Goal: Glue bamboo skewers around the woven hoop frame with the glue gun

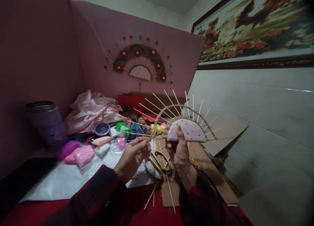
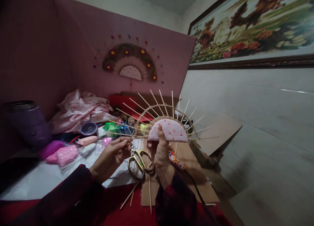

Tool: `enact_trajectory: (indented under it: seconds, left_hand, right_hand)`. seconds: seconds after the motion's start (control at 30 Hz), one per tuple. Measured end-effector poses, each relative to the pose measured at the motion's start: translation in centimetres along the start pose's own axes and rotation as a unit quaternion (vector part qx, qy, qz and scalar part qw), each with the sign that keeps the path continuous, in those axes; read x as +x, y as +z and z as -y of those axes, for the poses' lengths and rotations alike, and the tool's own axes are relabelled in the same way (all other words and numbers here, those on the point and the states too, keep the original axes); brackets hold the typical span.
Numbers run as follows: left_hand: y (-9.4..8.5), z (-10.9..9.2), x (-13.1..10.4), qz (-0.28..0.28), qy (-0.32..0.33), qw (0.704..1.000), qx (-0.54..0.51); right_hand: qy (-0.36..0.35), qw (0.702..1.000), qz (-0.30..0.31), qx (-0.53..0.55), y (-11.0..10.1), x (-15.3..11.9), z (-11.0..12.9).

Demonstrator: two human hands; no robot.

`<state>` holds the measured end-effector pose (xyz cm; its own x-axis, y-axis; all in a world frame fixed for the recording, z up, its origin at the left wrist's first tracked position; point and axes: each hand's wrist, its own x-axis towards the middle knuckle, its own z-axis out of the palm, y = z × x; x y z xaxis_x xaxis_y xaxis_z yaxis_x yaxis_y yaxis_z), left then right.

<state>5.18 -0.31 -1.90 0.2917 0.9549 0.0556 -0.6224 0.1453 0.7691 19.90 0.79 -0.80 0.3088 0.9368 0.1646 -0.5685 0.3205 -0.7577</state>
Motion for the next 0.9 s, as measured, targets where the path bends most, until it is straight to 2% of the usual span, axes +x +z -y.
enact_trajectory:
  seconds: [0.17,0.5,0.9]
  left_hand:
    - [0.24,0.17,-0.07,-0.032,0.028,0.998,0.043]
    - [0.41,0.14,0.11,-0.01,0.037,0.995,0.096]
    - [0.11,0.4,0.26,0.006,0.036,0.991,0.129]
  right_hand:
    - [0.019,0.998,0.003,0.052,-0.17,0.1,-0.3]
    - [0.015,0.999,-0.016,0.046,0.33,-0.11,-0.53]
    - [0.017,0.999,-0.01,0.03,0.39,-0.34,-0.52]
